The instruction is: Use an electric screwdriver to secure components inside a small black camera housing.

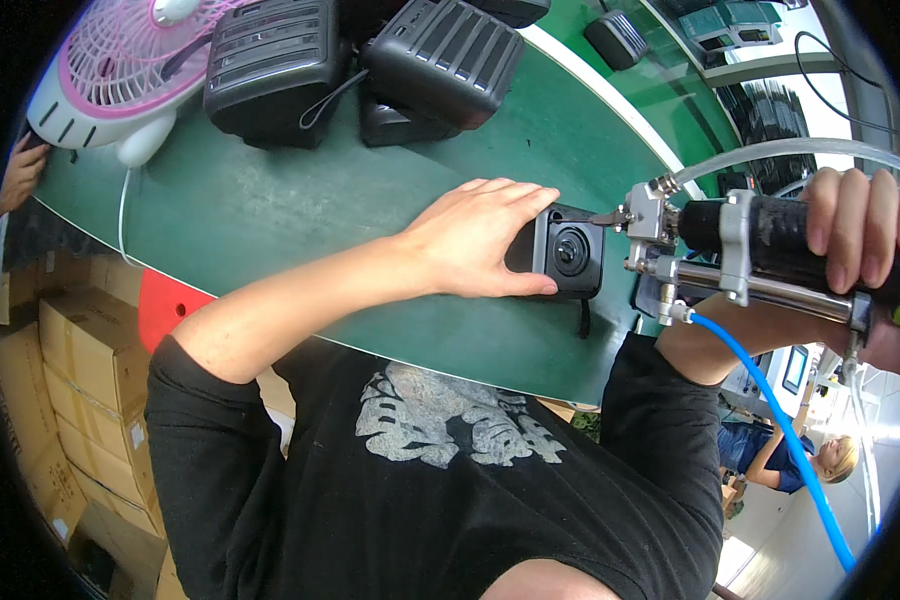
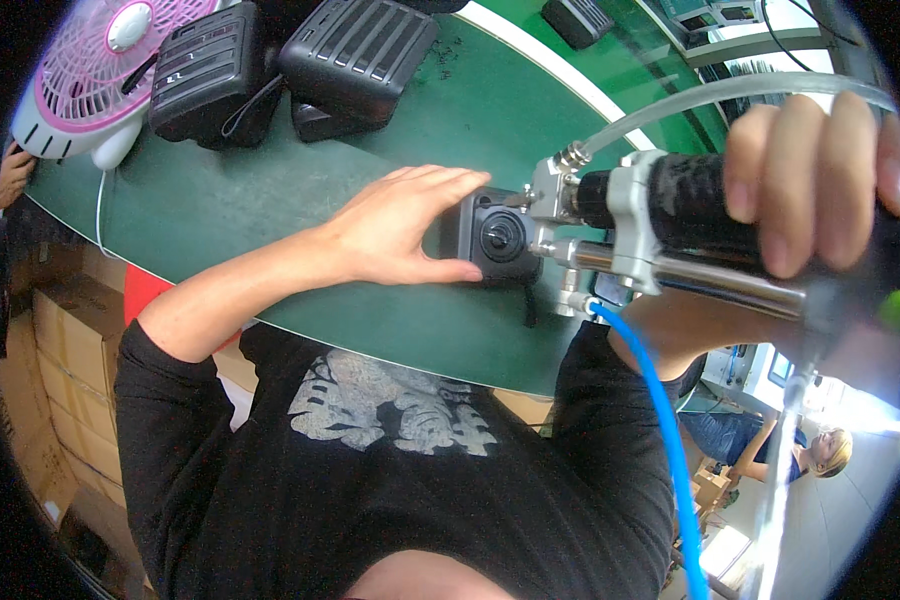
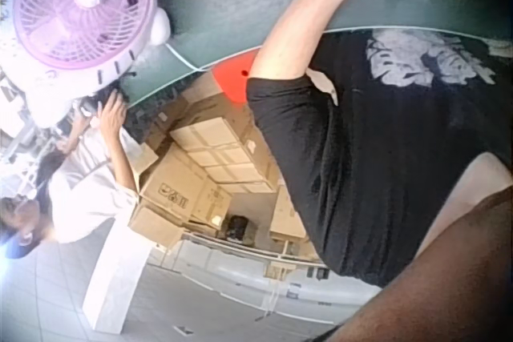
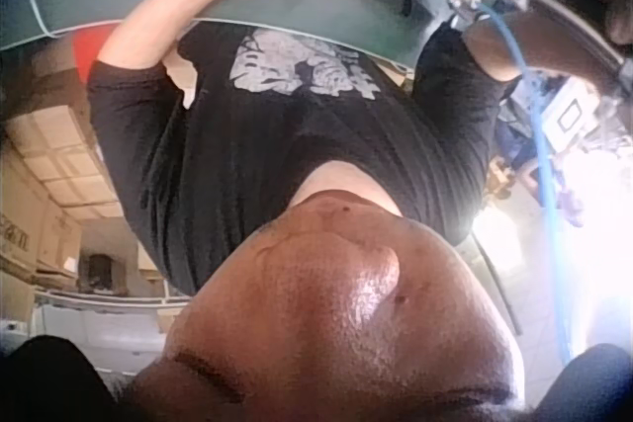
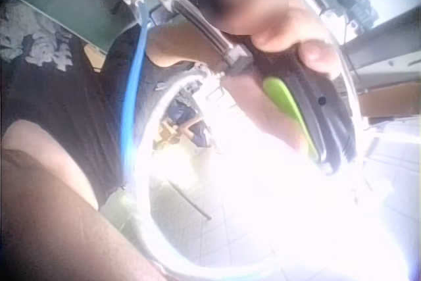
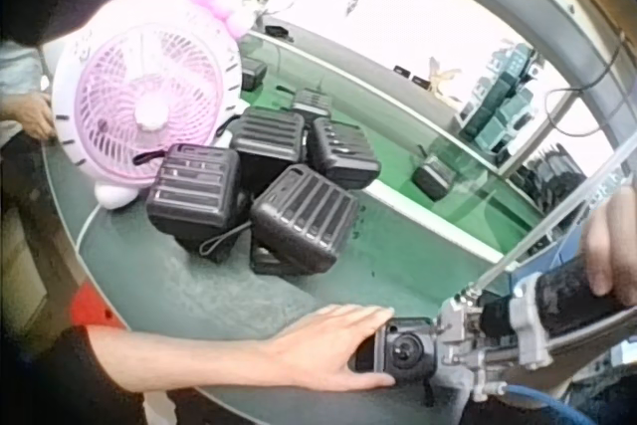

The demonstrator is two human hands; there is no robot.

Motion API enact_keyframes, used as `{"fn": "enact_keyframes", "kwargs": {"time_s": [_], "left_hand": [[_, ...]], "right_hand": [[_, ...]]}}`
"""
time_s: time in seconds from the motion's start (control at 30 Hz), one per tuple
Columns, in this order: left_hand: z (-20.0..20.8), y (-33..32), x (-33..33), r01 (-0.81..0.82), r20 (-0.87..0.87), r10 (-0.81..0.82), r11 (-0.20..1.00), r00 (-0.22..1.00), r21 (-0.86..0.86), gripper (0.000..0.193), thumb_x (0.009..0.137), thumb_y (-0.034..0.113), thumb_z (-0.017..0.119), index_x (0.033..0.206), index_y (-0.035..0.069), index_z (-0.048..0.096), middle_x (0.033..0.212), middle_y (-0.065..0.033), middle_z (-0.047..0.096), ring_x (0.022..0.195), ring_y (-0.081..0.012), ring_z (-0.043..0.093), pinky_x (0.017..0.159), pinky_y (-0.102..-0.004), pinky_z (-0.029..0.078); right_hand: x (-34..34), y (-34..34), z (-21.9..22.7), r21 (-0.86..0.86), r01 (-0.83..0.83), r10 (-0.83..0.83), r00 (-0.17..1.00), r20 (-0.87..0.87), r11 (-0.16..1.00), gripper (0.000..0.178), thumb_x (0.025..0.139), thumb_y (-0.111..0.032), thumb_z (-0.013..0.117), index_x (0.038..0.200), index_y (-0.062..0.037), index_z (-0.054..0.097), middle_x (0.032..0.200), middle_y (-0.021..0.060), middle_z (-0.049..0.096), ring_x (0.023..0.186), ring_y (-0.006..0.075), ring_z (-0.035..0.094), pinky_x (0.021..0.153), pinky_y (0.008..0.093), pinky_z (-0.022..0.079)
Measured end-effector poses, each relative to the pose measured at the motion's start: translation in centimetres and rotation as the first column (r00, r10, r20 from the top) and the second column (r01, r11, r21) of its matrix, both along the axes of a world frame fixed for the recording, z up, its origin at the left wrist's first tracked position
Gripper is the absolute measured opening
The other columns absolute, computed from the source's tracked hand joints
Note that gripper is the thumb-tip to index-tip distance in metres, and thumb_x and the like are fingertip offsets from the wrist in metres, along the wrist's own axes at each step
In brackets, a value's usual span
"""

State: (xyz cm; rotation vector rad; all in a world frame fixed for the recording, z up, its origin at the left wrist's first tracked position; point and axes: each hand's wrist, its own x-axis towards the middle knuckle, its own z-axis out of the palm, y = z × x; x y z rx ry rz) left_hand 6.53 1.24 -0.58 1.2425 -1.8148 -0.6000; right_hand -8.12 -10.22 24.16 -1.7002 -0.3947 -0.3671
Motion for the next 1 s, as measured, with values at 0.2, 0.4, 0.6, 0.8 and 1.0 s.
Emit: {"fn": "enact_keyframes", "kwargs": {"time_s": [0.2, 0.4, 0.6, 0.8, 1.0], "left_hand": [[0.4, 0.0, -0.1, 0.016, 0.041, -0.016, 1.000, 0.999, 0.010, 0.088, 0.078, 0.052, 0.074, 0.138, -0.006, 0.044, 0.135, -0.0261, 0.053, 0.126, -0.0392, 0.050, 0.109, -0.0450, 0.037], [-0.3, -0.4, 0.3, 0.002, 0.066, -0.003, 1.000, 0.998, 0.009, 0.091, 0.078, 0.054, 0.074, 0.137, -0.008, 0.044, 0.134, -0.0233, 0.053, 0.127, -0.0362, 0.050, 0.111, -0.0430, 0.035], [-1.0, -0.5, 0.6, -0.016, 0.098, 0.022, 0.998, 0.995, -0.058, 0.099, 0.075, 0.056, 0.076, 0.143, -0.005, 0.037, 0.137, -0.0256, 0.049, 0.127, -0.0386, 0.048, 0.109, -0.0452, 0.036], [-0.7, -1.2, 0.7, 0.040, 0.091, -0.035, 0.998, 0.995, -0.046, 0.101, 0.072, 0.057, 0.079, 0.140, -0.005, 0.039, 0.136, -0.0253, 0.050, 0.127, -0.0388, 0.048, 0.109, -0.0459, 0.036], [-1.0, -0.9, 0.8, 0.019, 0.089, -0.014, 0.998, 0.996, -0.054, 0.100, 0.071, 0.057, 0.079, 0.139, -0.005, 0.040, 0.134, -0.0252, 0.051, 0.126, -0.0390, 0.048, 0.108, -0.0455, 0.037]], "right_hand": [[-0.4, -0.3, -3.2, 0.055, 0.174, -0.176, 0.984, 0.028, 0.983, 0.054, 0.086, -0.055, 0.065, 0.104, -0.0068, 0.048, 0.081, 0.0018, 0.052, 0.065, 0.0114, 0.055, 0.067, 0.0297, 0.041], [-1.0, -0.5, -3.2, 0.034, 0.199, -0.201, 0.976, 0.086, 0.979, 0.063, 0.086, -0.063, 0.064, 0.109, -0.0063, 0.050, 0.082, 0.0025, 0.054, 0.067, 0.0171, 0.056, 0.069, 0.0357, 0.042], [-5.4, 1.5, 2.9, -0.028, 0.554, -0.540, 0.821, 0.185, 0.832, 0.046, 0.080, -0.040, 0.074, 0.101, -0.0055, 0.052, 0.081, 0.0066, 0.057, 0.066, 0.0186, 0.060, 0.064, 0.0349, 0.048], [-5.6, 1.2, 0.6, -0.028, 0.145, -0.136, 0.970, 0.200, 0.989, 0.026, 0.070, -0.007, 0.088, 0.083, -0.0092, 0.064, 0.082, 0.0003, 0.070, 0.074, 0.0079, 0.069, 0.070, 0.0199, 0.050], [-2.9, 3.8, 2.7, -0.023, 0.109, -0.110, 0.993, -0.049, 0.994, 0.066, 0.090, -0.057, 0.062, 0.119, 0.0000, 0.044, 0.089, 0.0146, 0.056, 0.065, 0.0277, 0.060, 0.059, 0.0432, 0.051]]}}
